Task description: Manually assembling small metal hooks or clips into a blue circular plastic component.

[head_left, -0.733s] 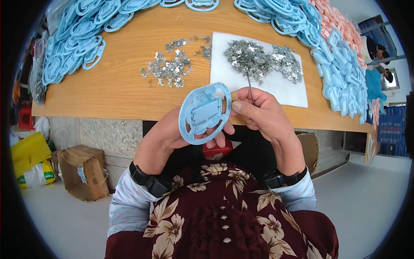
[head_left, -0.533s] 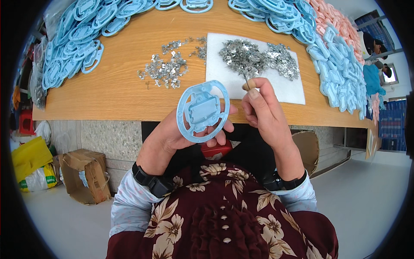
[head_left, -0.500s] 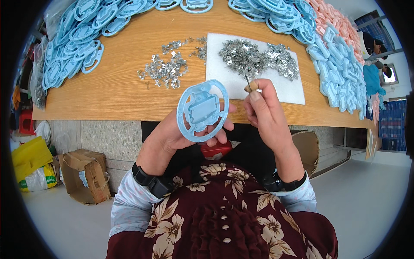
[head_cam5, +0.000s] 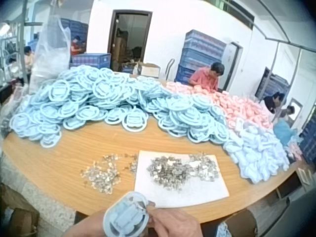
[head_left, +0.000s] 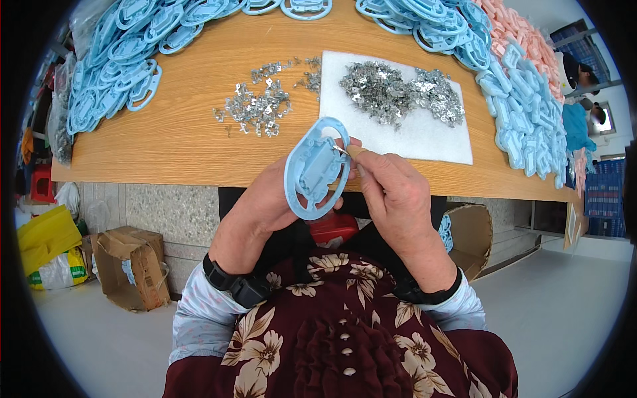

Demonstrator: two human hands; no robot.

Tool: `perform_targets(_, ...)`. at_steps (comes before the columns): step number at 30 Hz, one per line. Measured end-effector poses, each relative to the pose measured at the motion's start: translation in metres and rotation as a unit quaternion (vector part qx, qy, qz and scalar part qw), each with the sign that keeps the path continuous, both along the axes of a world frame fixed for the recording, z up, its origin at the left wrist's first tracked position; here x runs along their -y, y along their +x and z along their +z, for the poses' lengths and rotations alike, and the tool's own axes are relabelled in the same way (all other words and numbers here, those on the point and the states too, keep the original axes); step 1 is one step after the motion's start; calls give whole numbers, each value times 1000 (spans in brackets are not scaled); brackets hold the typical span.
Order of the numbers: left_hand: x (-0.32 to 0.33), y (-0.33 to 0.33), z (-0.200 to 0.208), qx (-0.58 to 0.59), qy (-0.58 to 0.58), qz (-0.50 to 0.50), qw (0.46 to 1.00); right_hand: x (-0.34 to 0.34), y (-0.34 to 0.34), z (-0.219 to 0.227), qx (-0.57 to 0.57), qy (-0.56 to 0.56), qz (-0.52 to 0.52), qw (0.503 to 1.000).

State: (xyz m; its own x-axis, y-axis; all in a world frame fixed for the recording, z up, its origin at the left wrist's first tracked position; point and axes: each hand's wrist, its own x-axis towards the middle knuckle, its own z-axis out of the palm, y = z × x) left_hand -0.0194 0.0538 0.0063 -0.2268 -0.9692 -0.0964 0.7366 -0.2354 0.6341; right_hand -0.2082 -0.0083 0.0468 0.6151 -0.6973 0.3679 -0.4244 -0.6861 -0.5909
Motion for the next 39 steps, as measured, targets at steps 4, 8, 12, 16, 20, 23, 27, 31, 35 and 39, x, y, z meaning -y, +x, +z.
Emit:
perform_targets(4,0,-4,1,7,1,39,999,-2,2,2,11,29,2,1000)
perform_targets(8,2,-8,1,20,2,61,998,-7,6,7,9,67,-8,998)
perform_targets(12,5,-12,-1,1,-6,66,998,-9,6,1,33,114,5,993)
perform_targets(16,6,-15,-3,-13,-18,81,996,-9,5,-6,27,92,11,995)
perform_targets(20,11,-16,-2,-4,28,95,995,-15,6,-11,-9,-24,35,999)
perform_targets(23,12,-15,0,-23,18,94,995,-14,6,-14,9,-15,35,999)
perform_targets(27,12,-7,-2,-133,-14,48,990,-10,2,-1,112,74,28,991)
perform_targets(31,18,-3,-10,-162,-70,-62,982,8,-19,-2,171,200,-37,964)
perform_targets(35,17,-26,-3,-146,-31,-129,980,6,-28,28,188,487,22,853)
perform_targets(39,22,-64,-2,42,11,-192,980,13,-73,26,153,522,-49,838)
